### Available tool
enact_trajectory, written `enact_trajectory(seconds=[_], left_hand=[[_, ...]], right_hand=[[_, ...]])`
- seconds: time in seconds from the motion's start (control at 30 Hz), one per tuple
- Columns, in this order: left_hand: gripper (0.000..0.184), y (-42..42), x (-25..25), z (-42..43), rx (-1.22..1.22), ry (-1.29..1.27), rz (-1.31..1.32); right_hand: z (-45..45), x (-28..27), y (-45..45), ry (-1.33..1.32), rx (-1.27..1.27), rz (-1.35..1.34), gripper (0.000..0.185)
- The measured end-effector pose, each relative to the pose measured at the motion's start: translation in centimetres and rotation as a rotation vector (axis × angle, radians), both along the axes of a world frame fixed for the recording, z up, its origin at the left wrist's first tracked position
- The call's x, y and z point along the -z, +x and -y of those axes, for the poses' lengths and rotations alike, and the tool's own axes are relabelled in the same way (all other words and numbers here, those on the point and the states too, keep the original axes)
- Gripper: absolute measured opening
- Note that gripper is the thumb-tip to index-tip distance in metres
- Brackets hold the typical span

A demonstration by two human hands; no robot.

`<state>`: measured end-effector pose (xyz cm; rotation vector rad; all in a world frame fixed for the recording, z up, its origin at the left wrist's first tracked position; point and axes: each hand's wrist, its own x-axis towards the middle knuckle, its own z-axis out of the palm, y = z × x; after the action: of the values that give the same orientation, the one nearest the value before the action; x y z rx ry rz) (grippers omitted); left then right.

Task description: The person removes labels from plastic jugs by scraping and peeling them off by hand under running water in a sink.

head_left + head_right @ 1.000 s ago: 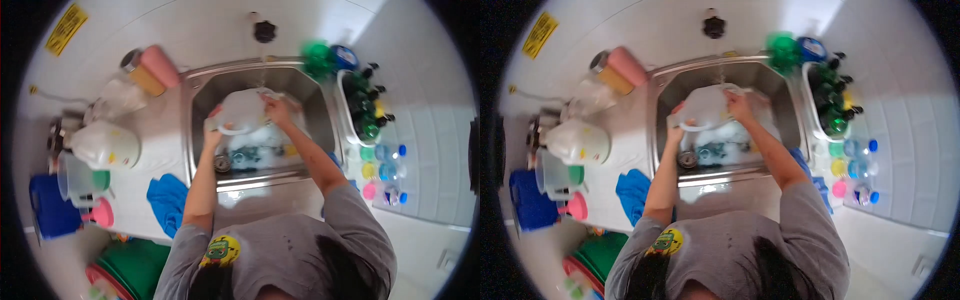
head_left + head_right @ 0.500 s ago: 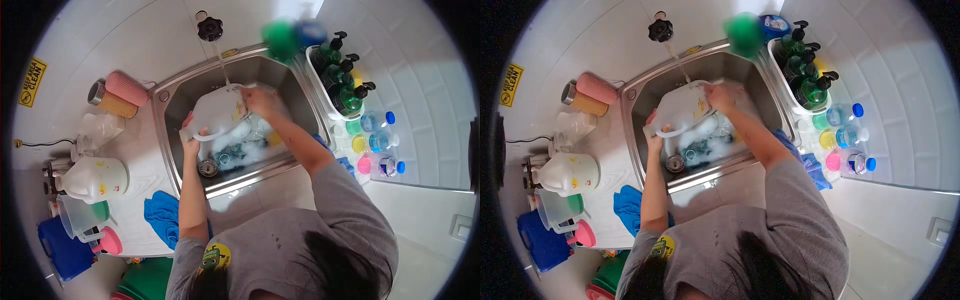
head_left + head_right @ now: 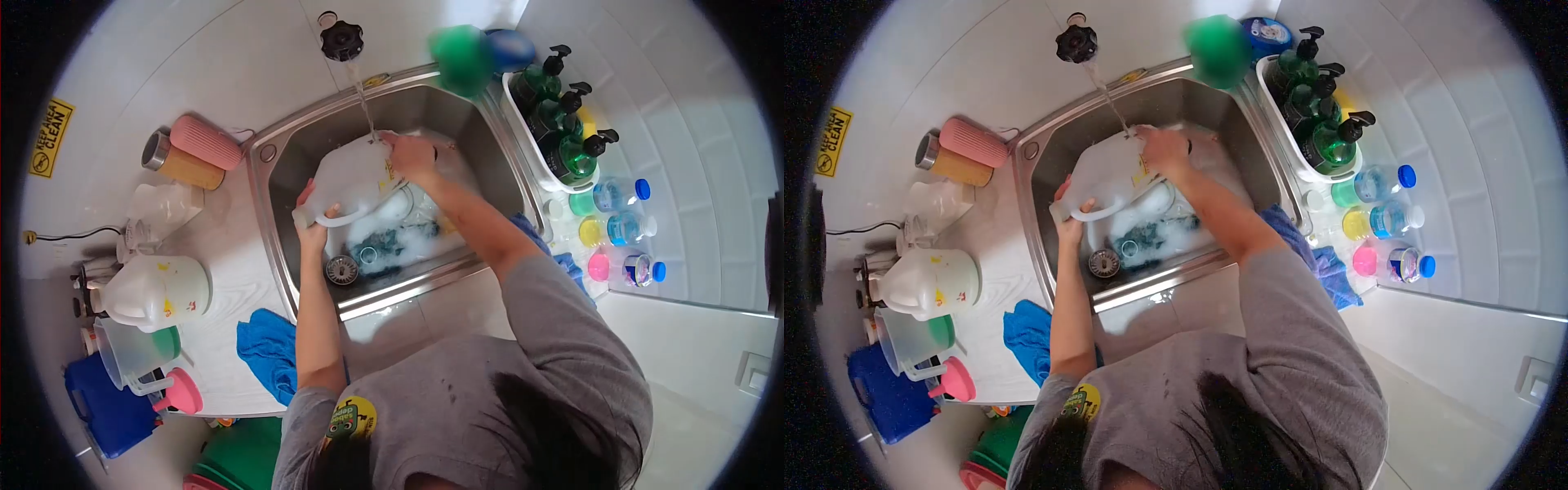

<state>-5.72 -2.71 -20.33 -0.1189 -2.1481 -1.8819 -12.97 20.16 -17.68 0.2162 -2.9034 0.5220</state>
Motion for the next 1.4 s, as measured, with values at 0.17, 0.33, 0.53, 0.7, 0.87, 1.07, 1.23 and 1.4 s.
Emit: enact_trajectory(seconds=[0.17,0.33,0.53,0.7,0.87,1.07,1.23,1.4], left_hand=[[0.066,0.6,0.3,0.8,-0.006,0.102,0.074],[0.068,0.1,-0.2,0.0,0.016,-0.074,-0.068],[0.065,1.0,-1.9,-1.3,-0.210,0.209,0.076],[0.062,2.4,-3.3,-1.1,-0.294,0.428,0.343],[0.059,1.6,-2.3,-1.6,-0.329,0.453,0.393],[0.058,0.3,-2.2,-2.8,-0.310,0.405,0.345],[0.058,1.6,-2.3,-1.7,-0.324,0.436,0.420],[0.057,2.5,-2.3,-2.2,-0.369,0.473,0.486]], right_hand=[[2.3,-0.2,1.0,-0.009,-0.069,-0.035,0.040],[0.0,-0.4,0.6,-0.026,0.033,-0.010,0.041],[-0.5,2.0,1.9,-0.045,0.103,-0.018,0.042],[3.0,3.9,2.3,-0.132,0.086,-0.223,0.042],[2.8,2.9,-0.2,-0.151,0.053,-0.247,0.044],[-0.2,0.5,-0.9,-0.023,0.027,-0.210,0.046],[2.8,1.1,2.5,-0.081,-0.071,-0.300,0.046],[2.3,2.4,2.4,-0.076,0.036,-0.201,0.046]])
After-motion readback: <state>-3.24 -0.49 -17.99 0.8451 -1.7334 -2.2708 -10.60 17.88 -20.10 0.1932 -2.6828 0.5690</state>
